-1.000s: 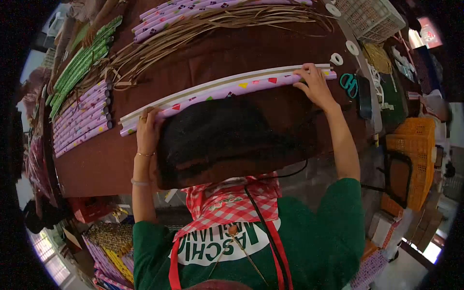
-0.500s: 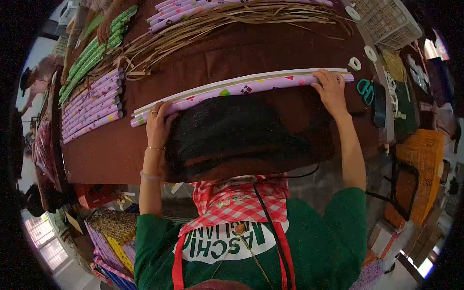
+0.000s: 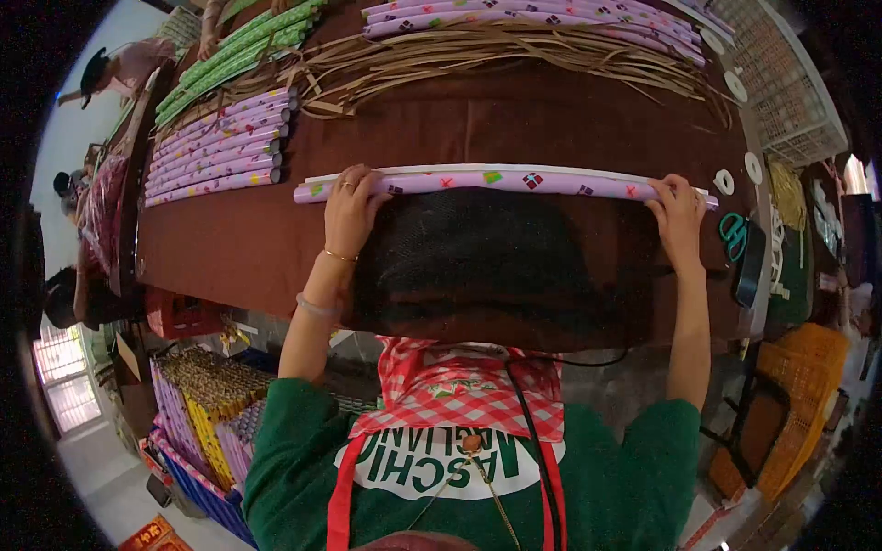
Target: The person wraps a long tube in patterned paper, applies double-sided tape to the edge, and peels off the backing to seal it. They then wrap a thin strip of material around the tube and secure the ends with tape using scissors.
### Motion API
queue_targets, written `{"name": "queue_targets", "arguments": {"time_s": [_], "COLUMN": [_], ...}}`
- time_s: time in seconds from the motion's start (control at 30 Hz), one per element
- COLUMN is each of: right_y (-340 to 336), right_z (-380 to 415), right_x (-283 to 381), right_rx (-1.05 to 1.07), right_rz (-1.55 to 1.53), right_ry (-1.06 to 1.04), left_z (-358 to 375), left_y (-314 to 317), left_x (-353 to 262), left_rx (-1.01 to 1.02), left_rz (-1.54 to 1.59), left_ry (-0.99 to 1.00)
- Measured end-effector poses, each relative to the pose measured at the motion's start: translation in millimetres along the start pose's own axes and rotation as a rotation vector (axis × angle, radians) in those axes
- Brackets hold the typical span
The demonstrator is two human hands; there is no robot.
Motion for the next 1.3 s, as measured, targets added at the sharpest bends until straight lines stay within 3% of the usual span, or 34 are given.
{"name": "queue_targets", "arguments": {"time_s": [0.73,1.0,1.3], "right_y": [6.5,7.8,9.7], "right_z": [0.6,0.5,3.9], "right_x": [-7.4,1.5,-10.9], "right_rx": [0.076,0.073,0.066], "right_rz": [0.107,0.144,0.079], "right_ry": [-0.150,-0.133,-0.146], "left_z": [5.6,0.8,2.8], "left_y": [2.8,2.6,11.5], "left_x": [2.5,10.1,12.8], "left_rx": [-0.040,-0.039,-0.052], "left_rz": [-0.109,-0.001,0.065], "left_ry": [-0.049,-0.172,-0.160]}}
Point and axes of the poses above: each hand's wrist, its own z-axis away from the middle knuckle, its own y-axis out of the palm, x = y × z, the point moved 7 cm from there along -z, towards the middle knuckle, and after that the axes turned 15 degrees about -x, right-handed, at the moved point
